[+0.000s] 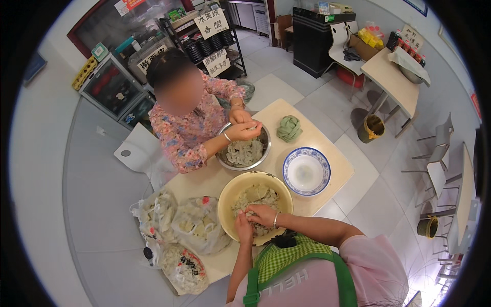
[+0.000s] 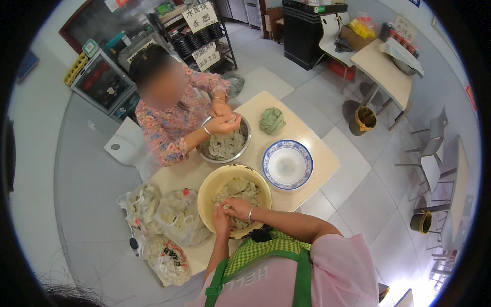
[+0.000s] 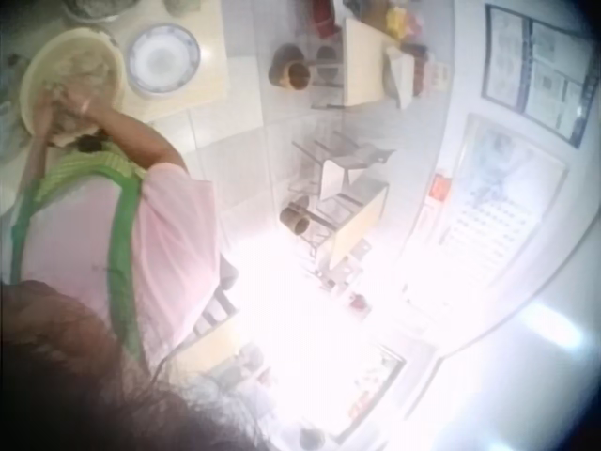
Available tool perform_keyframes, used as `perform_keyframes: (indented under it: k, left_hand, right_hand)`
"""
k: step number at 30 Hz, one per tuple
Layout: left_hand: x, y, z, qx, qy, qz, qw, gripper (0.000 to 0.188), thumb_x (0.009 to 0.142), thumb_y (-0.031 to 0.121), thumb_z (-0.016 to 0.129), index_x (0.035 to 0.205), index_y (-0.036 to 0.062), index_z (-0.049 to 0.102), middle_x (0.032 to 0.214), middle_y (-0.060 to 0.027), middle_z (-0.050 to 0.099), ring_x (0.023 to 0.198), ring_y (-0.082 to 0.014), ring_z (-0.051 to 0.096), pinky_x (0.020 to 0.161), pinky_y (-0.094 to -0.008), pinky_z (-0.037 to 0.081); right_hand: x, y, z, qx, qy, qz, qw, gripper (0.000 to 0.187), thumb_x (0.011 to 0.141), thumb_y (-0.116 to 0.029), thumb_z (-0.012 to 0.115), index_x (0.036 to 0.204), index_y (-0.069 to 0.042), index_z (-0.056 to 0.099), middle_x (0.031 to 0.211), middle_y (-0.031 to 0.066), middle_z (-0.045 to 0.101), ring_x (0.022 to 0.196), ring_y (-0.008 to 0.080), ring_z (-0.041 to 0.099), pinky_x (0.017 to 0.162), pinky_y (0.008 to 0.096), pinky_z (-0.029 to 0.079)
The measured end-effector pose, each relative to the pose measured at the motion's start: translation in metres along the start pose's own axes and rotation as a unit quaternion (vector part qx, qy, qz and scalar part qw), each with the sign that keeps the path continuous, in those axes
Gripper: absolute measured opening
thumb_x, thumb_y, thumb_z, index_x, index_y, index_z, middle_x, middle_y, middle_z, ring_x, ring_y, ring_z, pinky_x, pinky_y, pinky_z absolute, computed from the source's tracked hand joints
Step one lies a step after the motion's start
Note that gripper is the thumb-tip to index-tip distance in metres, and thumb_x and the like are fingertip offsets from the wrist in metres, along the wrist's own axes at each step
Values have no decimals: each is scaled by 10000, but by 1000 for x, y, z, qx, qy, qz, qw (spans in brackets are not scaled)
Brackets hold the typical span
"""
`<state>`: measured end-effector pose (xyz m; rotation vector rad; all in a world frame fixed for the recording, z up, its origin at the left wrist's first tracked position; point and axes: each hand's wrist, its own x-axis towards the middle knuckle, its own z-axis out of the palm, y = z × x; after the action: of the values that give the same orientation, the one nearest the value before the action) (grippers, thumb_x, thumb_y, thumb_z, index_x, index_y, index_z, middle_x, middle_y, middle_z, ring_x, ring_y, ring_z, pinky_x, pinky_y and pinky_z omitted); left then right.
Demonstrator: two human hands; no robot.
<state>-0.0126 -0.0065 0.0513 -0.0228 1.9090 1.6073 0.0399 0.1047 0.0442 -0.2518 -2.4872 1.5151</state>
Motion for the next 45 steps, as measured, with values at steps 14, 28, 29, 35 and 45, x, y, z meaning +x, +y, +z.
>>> perform_keyframes:
  k: [14,28,29,35,45]
  left_hand:
    - [-5,-7,-1,239,43,264,934,354,884,250,447,663,-22,498,536,-151,448,479,-223,407,486,-348,345]
    - [-9,-5,0,196,57,180,962,332,880,254,450,761,-26,583,564,-125,496,512,-186,447,510,-324,366]
    - [-9,-7,3,210,67,221,950,324,878,249,450,771,-23,591,571,-136,509,511,-206,461,509,-330,370]
    - [-9,-14,1,244,76,301,919,292,868,221,462,748,-15,584,594,-173,536,510,-281,491,503,-353,379]
    - [-9,-9,-15,315,0,341,886,165,834,148,519,767,-2,529,764,-130,516,573,-178,488,522,-294,394]
  right_hand:
    - [1,43,-5,-9,-25,242,970,218,776,-238,549,904,-62,563,725,115,603,638,242,583,565,360,465]
    - [-6,-3,-3,-7,6,51,999,260,634,-260,650,803,-72,591,748,146,601,691,271,586,626,344,460]
    - [-7,1,-1,-13,13,60,998,264,626,-273,653,787,-73,591,745,150,599,697,289,580,640,352,458]
    - [-8,12,11,-38,65,92,993,272,605,-294,669,758,-80,599,726,161,594,718,318,570,673,363,457]
    - [9,16,-28,257,-24,407,876,200,764,-130,549,948,-55,573,689,59,577,627,196,583,598,291,489]
